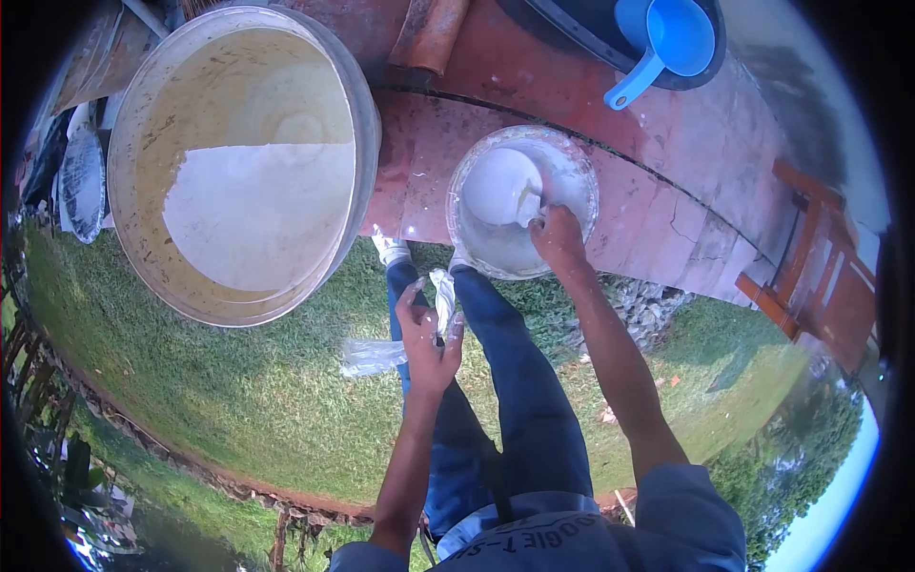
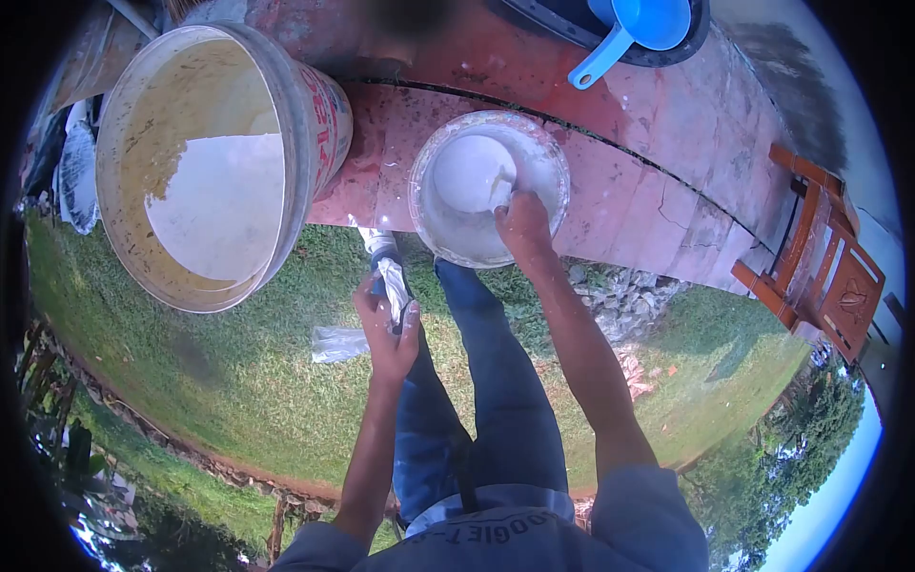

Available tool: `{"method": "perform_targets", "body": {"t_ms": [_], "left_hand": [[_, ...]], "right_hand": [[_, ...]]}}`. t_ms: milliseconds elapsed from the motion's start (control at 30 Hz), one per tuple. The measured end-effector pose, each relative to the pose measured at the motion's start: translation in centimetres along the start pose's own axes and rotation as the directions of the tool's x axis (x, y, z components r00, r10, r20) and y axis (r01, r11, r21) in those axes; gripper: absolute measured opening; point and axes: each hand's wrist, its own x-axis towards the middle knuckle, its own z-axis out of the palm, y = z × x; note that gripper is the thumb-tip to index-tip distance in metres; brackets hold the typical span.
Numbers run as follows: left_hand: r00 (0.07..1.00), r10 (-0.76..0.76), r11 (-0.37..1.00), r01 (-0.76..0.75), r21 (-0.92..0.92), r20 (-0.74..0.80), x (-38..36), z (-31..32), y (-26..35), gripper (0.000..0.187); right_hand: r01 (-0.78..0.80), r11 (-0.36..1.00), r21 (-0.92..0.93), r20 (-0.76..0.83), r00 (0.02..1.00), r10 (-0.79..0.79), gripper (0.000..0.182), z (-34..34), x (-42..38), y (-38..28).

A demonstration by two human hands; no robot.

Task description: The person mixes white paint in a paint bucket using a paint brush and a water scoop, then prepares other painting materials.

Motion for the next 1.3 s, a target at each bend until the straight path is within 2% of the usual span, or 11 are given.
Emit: {"method": "perform_targets", "body": {"t_ms": [33,100,233,433,533,633,700,900,1033,1233,1300], "left_hand": [[1.000,-0.001,1.000,0.001,-0.007,-0.004,0.1,0.0,0.1,0.026],[1.000,0.014,1.000,-0.014,0.004,-0.012,0.2,0.1,0.3,0.025],[1.000,-0.017,1.000,0.016,-0.022,-0.012,-0.3,0.0,0.3,0.024],[0.999,-0.016,0.998,0.014,-0.063,-0.032,-0.6,-0.3,-0.1,0.022],[0.999,-0.020,0.998,0.018,-0.061,-0.030,-0.3,-0.3,0.3,0.022],[0.998,-0.034,0.996,0.030,-0.089,-0.047,-0.1,0.4,0.2,0.020],[0.998,-0.046,0.996,0.042,-0.084,-0.043,-0.3,0.4,0.2,0.020],[0.999,-0.053,0.996,0.053,-0.079,-0.007,-1.1,0.1,-0.2,0.023],[1.000,-0.014,0.999,0.014,-0.030,0.000,-0.9,-0.7,0.1,0.024],[1.000,-0.030,0.998,0.030,-0.052,-0.003,-1.1,-1.3,0.2,0.026],[0.999,-0.032,0.997,0.033,-0.070,0.015,-1.3,-1.6,0.3,0.027]], "right_hand": [[0.002,1.000,-0.008,-0.002,1.000,-0.002,0.026,0.5,0.1,-0.4],[0.046,0.980,0.195,0.088,0.994,-0.065,0.025,2.2,0.2,-0.8],[0.052,0.943,0.329,-0.061,0.998,-0.034,0.028,0.8,3.3,-3.1],[-0.009,0.999,0.054,-0.129,0.991,0.016,0.029,0.9,2.3,0.4],[-0.049,0.999,-0.007,0.049,0.998,0.049,0.028,1.6,-0.3,-0.1],[-0.012,0.982,0.189,0.073,0.997,-0.002,0.027,2.7,-0.4,-1.9],[-0.051,0.876,0.481,0.020,0.999,0.047,0.028,2.1,1.2,-3.2],[-0.002,0.975,0.224,-0.174,0.984,0.042,0.030,0.8,3.4,-0.4],[-0.088,0.996,-0.007,0.001,0.996,0.088,0.025,0.8,0.0,-0.5],[-0.096,0.935,0.341,0.124,0.991,0.057,0.026,2.1,2.1,-3.7],[0.013,0.888,0.459,-0.082,0.996,0.027,0.027,2.0,3.7,-3.9]]}}
